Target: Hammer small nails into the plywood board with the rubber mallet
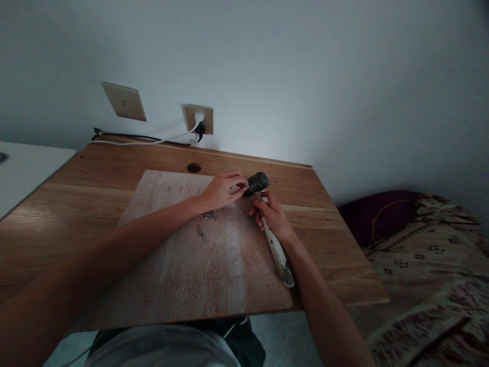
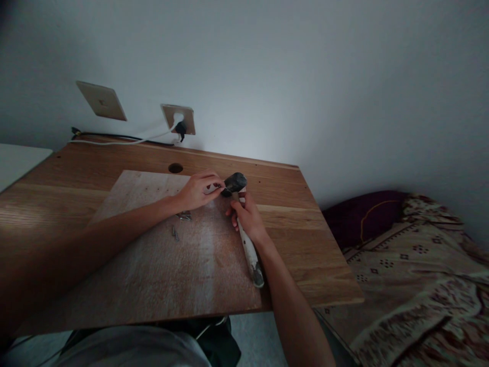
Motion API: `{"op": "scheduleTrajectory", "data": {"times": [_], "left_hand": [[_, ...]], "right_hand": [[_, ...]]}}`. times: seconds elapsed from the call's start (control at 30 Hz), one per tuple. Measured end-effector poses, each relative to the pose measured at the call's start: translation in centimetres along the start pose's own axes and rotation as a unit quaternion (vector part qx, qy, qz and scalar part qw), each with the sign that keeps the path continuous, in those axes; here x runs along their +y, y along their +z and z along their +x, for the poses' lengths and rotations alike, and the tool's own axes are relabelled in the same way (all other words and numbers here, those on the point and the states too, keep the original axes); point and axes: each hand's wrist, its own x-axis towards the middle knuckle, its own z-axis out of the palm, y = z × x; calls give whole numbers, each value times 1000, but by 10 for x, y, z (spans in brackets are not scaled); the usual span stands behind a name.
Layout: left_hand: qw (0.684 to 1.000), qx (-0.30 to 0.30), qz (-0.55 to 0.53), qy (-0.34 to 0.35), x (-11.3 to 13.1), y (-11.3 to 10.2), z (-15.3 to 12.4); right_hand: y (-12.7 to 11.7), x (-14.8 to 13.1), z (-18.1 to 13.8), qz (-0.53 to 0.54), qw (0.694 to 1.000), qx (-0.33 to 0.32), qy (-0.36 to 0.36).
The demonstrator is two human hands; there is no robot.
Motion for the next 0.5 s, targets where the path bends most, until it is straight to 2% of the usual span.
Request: {"op": "scheduleTrajectory", "data": {"times": [0.5], "left_hand": [[999, -20, -2, -35, 0, -1, 0]], "right_hand": [[-4, -1, 0, -11, 1000, -7, -9]]}}
